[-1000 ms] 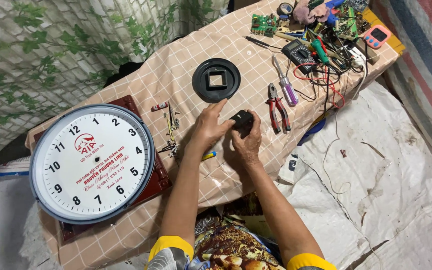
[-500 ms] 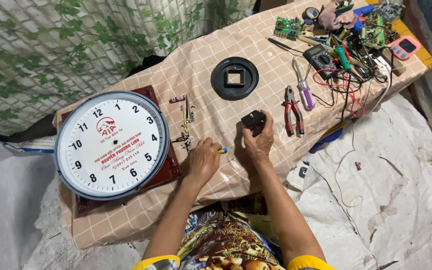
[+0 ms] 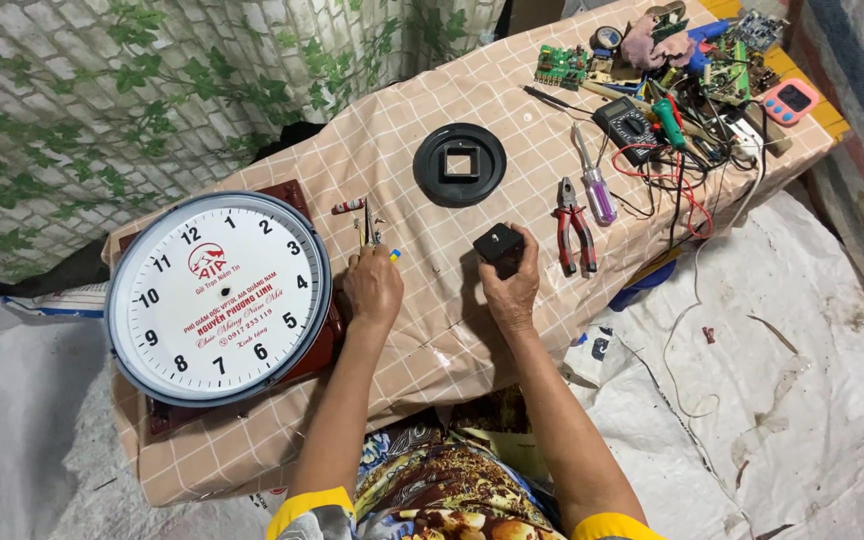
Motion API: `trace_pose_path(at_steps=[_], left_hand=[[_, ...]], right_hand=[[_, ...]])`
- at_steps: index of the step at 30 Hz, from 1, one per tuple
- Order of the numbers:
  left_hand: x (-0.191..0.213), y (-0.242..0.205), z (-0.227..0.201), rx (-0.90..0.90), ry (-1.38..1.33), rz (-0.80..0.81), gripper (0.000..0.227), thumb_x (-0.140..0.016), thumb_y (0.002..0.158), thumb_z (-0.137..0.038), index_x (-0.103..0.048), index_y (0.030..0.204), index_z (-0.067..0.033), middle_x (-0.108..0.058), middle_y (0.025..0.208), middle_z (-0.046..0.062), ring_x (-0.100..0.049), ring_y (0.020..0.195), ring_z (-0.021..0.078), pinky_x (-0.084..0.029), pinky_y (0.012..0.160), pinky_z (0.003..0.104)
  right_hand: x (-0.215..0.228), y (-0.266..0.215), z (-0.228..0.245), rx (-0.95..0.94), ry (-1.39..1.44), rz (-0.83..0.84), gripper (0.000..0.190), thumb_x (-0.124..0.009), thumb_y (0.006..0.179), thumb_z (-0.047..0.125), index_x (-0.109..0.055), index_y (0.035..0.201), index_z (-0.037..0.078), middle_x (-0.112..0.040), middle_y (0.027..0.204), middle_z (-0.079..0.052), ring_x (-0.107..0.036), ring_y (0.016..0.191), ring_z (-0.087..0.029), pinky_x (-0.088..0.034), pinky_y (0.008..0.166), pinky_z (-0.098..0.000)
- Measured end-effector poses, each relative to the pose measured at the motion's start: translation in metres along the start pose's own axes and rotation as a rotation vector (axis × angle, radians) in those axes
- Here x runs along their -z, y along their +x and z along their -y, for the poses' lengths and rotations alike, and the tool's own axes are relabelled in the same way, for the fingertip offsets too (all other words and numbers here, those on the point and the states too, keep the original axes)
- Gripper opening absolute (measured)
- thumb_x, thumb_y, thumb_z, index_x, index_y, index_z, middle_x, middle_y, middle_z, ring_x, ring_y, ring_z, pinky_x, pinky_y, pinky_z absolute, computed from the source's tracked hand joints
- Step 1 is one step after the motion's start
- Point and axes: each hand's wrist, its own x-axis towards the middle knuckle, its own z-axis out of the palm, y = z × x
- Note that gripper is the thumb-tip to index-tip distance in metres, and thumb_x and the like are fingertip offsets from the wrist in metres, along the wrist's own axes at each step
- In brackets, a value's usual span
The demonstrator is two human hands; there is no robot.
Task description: The person removes the hands from a round wall clock face using pliers. They then remove the back cover of the clock and take out the internal movement mechanism. The person disassembles the movement, removes a battery, and uses a multimeter to test the electrical connections.
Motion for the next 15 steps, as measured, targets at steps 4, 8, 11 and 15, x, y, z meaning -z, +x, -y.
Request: trace_pose_path(at_steps=[4,8,11,15], left_hand=[[0.047,0.003,-0.033,0.070,-0.024,0.013,0.017,-0.072,0.081,-0.015,-0.064,0.095,-0.0071,-0.059,0.093,0.013,-0.064,0.094,0.0354,-0.060,0.068,0.046],[0.057,0.003,-0.070,-0.050,-0.442,0.023,0.042,-0.075,0.089,-0.022,-0.065,0.125,-0.0032,-0.064,0.104,0.020,-0.064,0.099,0.0389,-0.055,0.082,0.049],[0.072,0.000,-0.099,-0.103,-0.754,0.177,0.069,-0.079,0.084,-0.039,-0.056,0.141,-0.0071,-0.062,0.124,0.022,-0.061,0.114,0.0450,-0.054,0.090,0.054],[0.031,0.001,-0.114,-0.076,-0.947,0.288,0.082,-0.086,0.078,-0.041,-0.053,0.149,-0.0166,-0.060,0.139,0.014,-0.058,0.129,0.0372,-0.054,0.098,0.045]], right_hand=[[0.002,0.000,0.014,0.003,0.037,0.000,0.074,-0.072,0.069,0.004,-0.053,0.140,0.014,-0.065,0.137,-0.016,-0.058,0.131,-0.033,-0.045,0.111,-0.0432],[-0.002,0.000,0.008,0.003,0.058,0.017,0.076,-0.070,0.068,0.001,-0.051,0.140,0.012,-0.065,0.138,-0.016,-0.058,0.131,-0.034,-0.046,0.111,-0.0451],[-0.004,0.000,0.004,0.025,0.000,0.029,0.075,-0.071,0.066,0.003,-0.052,0.138,0.015,-0.067,0.135,-0.012,-0.062,0.127,-0.034,-0.047,0.109,-0.0445],[-0.004,0.001,-0.005,0.069,-0.108,0.041,0.078,-0.078,0.061,0.008,-0.056,0.136,0.020,-0.071,0.131,-0.005,-0.067,0.119,-0.033,-0.048,0.106,-0.0446]])
